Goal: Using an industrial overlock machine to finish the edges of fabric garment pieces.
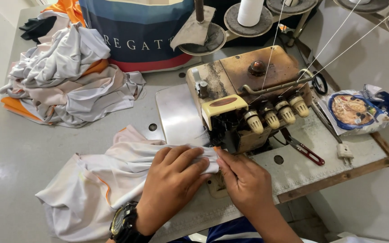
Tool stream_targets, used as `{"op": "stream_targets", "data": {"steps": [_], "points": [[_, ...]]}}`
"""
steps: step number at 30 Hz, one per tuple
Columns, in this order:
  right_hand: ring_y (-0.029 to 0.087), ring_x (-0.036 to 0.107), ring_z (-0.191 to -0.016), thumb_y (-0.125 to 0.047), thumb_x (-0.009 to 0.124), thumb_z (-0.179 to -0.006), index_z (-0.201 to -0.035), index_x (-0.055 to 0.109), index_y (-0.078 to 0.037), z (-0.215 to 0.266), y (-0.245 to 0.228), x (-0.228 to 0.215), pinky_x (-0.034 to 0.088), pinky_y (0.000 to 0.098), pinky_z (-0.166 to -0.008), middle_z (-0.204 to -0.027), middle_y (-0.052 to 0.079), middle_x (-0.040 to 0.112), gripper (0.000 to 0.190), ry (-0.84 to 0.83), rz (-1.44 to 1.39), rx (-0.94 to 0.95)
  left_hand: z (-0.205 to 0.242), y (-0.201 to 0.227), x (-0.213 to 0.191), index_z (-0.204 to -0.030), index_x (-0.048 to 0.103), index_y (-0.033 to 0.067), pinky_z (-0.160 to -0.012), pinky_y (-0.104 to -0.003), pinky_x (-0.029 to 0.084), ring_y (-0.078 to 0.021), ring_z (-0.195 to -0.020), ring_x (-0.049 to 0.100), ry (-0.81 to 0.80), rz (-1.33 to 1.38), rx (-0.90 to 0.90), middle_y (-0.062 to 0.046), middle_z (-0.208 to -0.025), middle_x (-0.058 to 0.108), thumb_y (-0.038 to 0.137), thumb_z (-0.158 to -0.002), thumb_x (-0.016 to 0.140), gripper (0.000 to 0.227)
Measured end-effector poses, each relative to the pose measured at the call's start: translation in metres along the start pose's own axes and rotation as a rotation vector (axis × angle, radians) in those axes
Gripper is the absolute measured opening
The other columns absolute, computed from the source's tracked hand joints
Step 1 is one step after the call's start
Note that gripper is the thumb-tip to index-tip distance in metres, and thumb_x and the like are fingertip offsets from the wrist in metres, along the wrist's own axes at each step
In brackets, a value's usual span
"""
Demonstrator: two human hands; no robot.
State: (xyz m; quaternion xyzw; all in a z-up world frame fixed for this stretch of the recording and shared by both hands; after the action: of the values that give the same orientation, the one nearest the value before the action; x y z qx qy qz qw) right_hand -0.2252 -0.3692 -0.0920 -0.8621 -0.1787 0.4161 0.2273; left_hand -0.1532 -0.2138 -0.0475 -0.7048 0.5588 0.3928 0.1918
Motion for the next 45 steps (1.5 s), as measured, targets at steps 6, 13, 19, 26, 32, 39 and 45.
{"op": "stream_targets", "data": {"steps": [6,13,19,26,32,39,45], "points": [[0.017,0.073,-0.08,-0.022,0.066,-0.098,-0.121,0.076,-0.011,-0.006,0.001,-0.005,0.056,0.0313,-0.063,-0.099,0.003,0.077,0.027,0.029,-0.004,-0.079,-0.007,-0.011,0.004,-0.102,0.072,0.0137,-0.087,-0.043,0.046,-0.0283,-0.106,0.065,-0.022,0.034,0.012,-0.006,-0.119,0.071,0.029,-0.098,0.07,0.016],[0.019,0.072,-0.08,-0.026,0.066,-0.098,-0.118,0.077,-0.012,-0.009,0.015,0.0,0.055,0.0344,-0.063,-0.097,0.004,0.076,0.027,-0.021,-0.018,-0.086,-0.011,-0.011,0.005,-0.103,0.072,0.0122,-0.089,-0.043,0.047,-0.0283,-0.108,0.065,-0.028,0.014,-0.009,-0.006,-0.118,0.071,0.028,-0.098,0.069,0.017],[0.016,0.06,-0.062,-0.018,0.072,-0.095,-0.117,0.076,-0.009,0.0,0.0,-0.011,0.049,0.0318,-0.053,-0.082,0.002,0.069,0.025,0.001,0.068,-0.2,-0.012,-0.003,0.004,-0.106,0.071,0.012,-0.094,-0.046,0.046,-0.0306,-0.114,0.063,-0.032,-0.035,-0.021,-0.008,-0.123,0.069,0.027,-0.095,0.07,0.019],[0.019,0.059,-0.062,-0.022,0.071,-0.096,-0.122,0.075,-0.012,0.01,0.002,-0.009,0.048,0.0343,-0.054,-0.08,0.001,0.065,0.028,-0.015,0.101,-0.199,-0.017,0.012,0.005,-0.098,0.07,0.0085,-0.084,-0.041,0.047,-0.0288,-0.103,0.066,0.029,-0.002,0.01,-0.006,-0.109,0.071,0.014,-0.098,0.065,0.008],[0.02,0.065,-0.067,-0.024,0.069,-0.097,-0.121,0.075,-0.012,0.008,0.007,-0.007,0.052,0.0353,-0.055,-0.085,0.002,0.07,0.028,-0.041,0.075,-0.16,-0.015,0.01,0.009,-0.1,0.072,0.0106,-0.085,-0.041,0.048,-0.0288,-0.105,0.065,-0.002,0.003,-0.024,-0.004,-0.111,0.072,0.013,-0.096,0.066,0.008],[0.021,0.067,-0.071,-0.024,0.068,-0.097,-0.115,0.076,-0.012,-0.004,0.003,-0.007,0.054,0.0358,-0.059,-0.09,0.003,0.071,0.023,0.004,0.052,-0.184,-0.016,-0.001,0.014,-0.097,0.073,0.0127,-0.087,-0.041,0.048,-0.0279,-0.107,0.065,-0.014,0.018,-0.05,-0.002,-0.11,0.073,0.016,-0.093,0.066,0.008],[0.02,0.065,-0.07,-0.024,0.068,-0.098,-0.121,0.075,-0.012,-0.002,0.006,-0.012,0.051,0.0335,-0.06,-0.091,0.003,0.07,0.027,0.02,0.093,-0.213,-0.026,-0.017,0.017,-0.096,0.075,0.0123,-0.091,-0.042,0.048,-0.0281,-0.108,0.065,-0.011,-0.002,-0.06,-0.003,-0.109,0.074,0.018,-0.091,0.071,0.009]]}}
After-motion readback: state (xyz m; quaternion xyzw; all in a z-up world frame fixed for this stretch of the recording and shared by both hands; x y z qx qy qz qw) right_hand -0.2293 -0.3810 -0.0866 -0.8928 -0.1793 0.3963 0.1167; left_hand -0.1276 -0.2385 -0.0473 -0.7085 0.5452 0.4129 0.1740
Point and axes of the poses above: each hand's wrist, its own z-axis away from the middle knuckle, its own x-axis out of the palm, y = z × x, the point moved 5 cm from there along -z, towards the middle knuckle
